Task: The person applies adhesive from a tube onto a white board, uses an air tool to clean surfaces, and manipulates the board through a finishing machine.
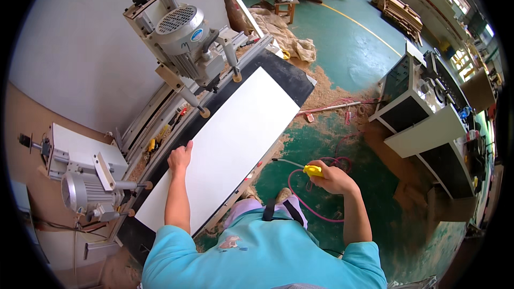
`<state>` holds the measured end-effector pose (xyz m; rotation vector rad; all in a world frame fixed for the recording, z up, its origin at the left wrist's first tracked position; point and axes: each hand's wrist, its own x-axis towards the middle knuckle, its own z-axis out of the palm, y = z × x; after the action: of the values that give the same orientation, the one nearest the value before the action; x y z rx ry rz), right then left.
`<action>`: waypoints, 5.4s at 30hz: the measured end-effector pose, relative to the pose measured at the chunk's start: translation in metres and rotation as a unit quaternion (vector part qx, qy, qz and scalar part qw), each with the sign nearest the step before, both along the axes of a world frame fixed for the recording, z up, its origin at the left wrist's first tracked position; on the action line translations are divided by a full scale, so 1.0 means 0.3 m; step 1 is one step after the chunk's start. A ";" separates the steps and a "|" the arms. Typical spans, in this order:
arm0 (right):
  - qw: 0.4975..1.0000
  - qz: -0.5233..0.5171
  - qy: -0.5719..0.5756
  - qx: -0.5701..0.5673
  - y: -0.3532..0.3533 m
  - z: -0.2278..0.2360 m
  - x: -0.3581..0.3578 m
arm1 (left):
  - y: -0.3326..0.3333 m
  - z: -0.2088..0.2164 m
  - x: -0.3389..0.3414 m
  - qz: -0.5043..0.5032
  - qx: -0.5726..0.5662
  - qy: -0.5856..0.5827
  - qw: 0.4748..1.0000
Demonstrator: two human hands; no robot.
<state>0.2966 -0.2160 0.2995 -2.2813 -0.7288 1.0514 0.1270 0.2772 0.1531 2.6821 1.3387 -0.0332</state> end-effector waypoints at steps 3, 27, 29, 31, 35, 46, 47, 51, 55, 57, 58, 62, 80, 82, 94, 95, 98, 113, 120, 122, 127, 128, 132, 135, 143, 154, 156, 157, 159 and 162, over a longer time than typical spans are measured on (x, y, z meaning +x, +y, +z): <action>0.999 0.015 -0.008 -0.031 0.013 0.024 -0.012 | 0.020 -0.094 -0.025 -0.026 -0.089 0.064 0.994; 0.987 0.104 -0.122 -0.004 0.153 -0.624 0.363 | -0.735 -0.480 -1.416 0.642 0.031 -0.080 0.762; 0.972 0.217 0.085 0.012 0.284 -0.561 0.104 | -0.861 -0.437 -1.468 0.652 0.031 -0.087 0.752; 0.931 0.304 0.192 -0.057 0.389 -0.625 -0.124 | -0.907 -0.431 -1.417 0.550 0.096 -0.174 0.811; 0.902 0.430 -0.023 0.041 0.665 -0.686 -0.543 | -0.907 -0.304 -1.150 0.448 -0.162 -0.381 0.793; 0.618 0.442 -0.358 0.543 1.552 0.261 -1.360 | -0.492 -0.040 -1.312 0.361 -0.297 -0.777 0.423; 0.628 0.383 -0.386 0.556 1.655 0.355 -1.395 | -0.484 -0.036 -1.383 0.358 -0.286 -0.768 0.448; 0.698 0.368 -0.500 0.356 1.979 0.531 -1.354 | -0.407 0.022 -1.426 0.335 -0.317 -0.746 0.481; 0.554 0.418 -0.576 0.432 1.976 0.516 -1.330 | -0.399 0.051 -1.379 0.262 -0.395 -0.674 0.566; 0.488 0.397 -0.530 0.568 1.898 0.400 -1.293 | -0.409 -0.002 -1.359 0.218 -0.394 -0.602 0.660; 0.482 0.380 -0.490 0.620 1.853 0.326 -1.268 | -0.416 -0.055 -1.351 0.181 -0.358 -0.579 0.710; 0.734 0.363 -0.276 0.504 1.608 -0.238 -0.823 | -0.499 -0.027 -1.218 0.151 -0.439 -0.546 0.697; 0.913 -0.207 -0.348 0.037 1.149 -0.885 0.998 | -0.596 0.066 -0.536 0.315 -0.462 -0.206 0.803; 0.932 -0.201 -0.298 0.039 1.174 -0.853 0.982 | -0.549 -0.041 -0.635 0.208 -0.453 -0.179 0.848; 0.860 -0.411 -0.281 -0.109 0.209 -0.909 0.647 | -0.441 -0.002 -0.424 0.155 -0.499 -0.228 0.822; 0.859 -0.406 -0.256 -0.180 0.107 -0.904 0.605 | -0.442 -0.013 -0.434 0.154 -0.489 -0.240 0.824; 0.866 -0.369 -0.332 -0.065 0.131 -0.889 0.545 | -0.443 -0.041 -0.402 0.156 -0.482 -0.263 0.821; 0.878 -0.143 -0.450 0.085 1.183 -0.929 0.836 | -0.621 0.028 -0.754 0.341 -0.402 -0.270 0.806; 0.894 0.017 -0.416 0.164 1.318 -0.941 0.188 | -0.759 -0.041 -1.060 0.400 -0.384 -0.309 0.773; 0.896 0.072 -0.403 0.172 1.383 -0.950 -0.128 | -0.794 -0.069 -1.177 0.398 -0.371 -0.313 0.779; 0.885 0.220 -0.327 0.246 1.578 -0.974 -1.020 | -0.958 -0.139 -1.516 0.500 -0.371 -0.343 0.703; 0.879 0.220 -0.314 0.282 1.629 -1.012 -1.188 | -0.977 -0.132 -1.584 0.515 -0.377 -0.351 0.685; 0.894 0.364 -0.169 0.197 1.811 -0.971 -1.806 | -1.111 -0.159 -1.800 0.563 -0.340 -0.432 0.617; 0.886 0.396 -0.153 0.188 1.787 -0.893 -1.951 | -1.179 -0.165 -1.873 0.604 -0.287 -0.462 0.583; 0.784 0.479 -0.324 0.224 1.734 -0.878 -1.602 | -1.211 -0.200 -1.887 0.602 -0.313 -0.442 0.587; 0.660 0.732 -0.094 0.139 1.153 -0.836 -1.754 | -1.344 -0.149 -1.704 0.639 -0.206 -0.485 0.561; 0.757 0.604 -0.136 0.212 1.422 -0.925 -1.615 | -1.395 -0.138 -1.620 0.669 -0.226 -0.483 0.518; 0.784 0.561 -0.192 0.185 1.556 -0.931 -1.544 | -1.424 -0.137 -1.571 0.685 -0.233 -0.483 0.493; 0.799 0.463 -0.314 0.221 1.726 -0.914 -1.441 | -1.518 -0.150 -1.458 0.707 -0.220 -0.477 0.473; 0.747 0.503 -0.317 0.296 1.631 -0.945 -1.494 | -1.625 -0.151 -1.288 0.739 -0.190 -0.468 0.446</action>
<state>-0.1516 0.2734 0.0160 -1.5404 -2.3455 0.2107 -0.2594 -0.2104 0.1077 0.1515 2.0623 0.9559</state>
